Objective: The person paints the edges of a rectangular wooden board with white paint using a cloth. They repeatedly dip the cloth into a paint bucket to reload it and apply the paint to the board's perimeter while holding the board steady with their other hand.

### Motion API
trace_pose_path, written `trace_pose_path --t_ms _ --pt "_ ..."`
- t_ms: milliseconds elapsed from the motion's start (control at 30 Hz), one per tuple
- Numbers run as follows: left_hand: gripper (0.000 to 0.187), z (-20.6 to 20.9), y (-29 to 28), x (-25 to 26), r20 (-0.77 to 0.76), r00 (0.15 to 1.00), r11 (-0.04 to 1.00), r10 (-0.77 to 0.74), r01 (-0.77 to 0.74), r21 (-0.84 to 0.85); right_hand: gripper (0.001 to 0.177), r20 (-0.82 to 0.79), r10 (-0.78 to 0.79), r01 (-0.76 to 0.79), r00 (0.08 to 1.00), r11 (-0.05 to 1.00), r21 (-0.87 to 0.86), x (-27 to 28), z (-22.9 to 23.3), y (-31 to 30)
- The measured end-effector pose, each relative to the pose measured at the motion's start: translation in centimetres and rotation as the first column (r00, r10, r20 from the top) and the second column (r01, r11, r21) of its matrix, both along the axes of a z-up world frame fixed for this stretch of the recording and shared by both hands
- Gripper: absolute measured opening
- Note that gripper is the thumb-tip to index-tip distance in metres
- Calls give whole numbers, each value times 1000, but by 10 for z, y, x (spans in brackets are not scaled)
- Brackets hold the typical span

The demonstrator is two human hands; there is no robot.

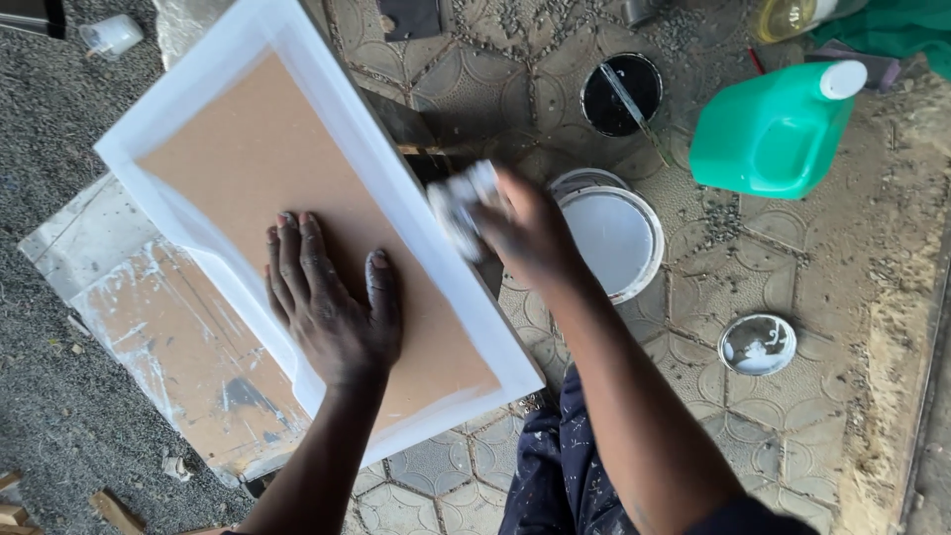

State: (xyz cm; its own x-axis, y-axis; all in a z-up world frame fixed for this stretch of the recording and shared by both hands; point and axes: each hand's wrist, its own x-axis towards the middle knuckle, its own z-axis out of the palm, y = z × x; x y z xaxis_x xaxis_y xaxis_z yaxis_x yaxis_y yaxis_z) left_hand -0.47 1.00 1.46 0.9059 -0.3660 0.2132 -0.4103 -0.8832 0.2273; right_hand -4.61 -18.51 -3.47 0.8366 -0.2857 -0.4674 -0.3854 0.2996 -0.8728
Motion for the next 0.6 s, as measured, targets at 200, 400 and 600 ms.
trace_pose_path --t_ms 200,400,600 --pt "69 4 -1 2 -15 1000 1000 17 -17 0 32 236 -116 69 965 978 195 146 -52 -34" --pt "72 2 5 8 -54 997 999 48 -47 19 21 -230 -116 215 966 853 475 153 -31 -41" --pt "71 6 4 13 -36 998 999 50 -50 16 19 -182 -6 101 983 849 519 208 -98 -44"
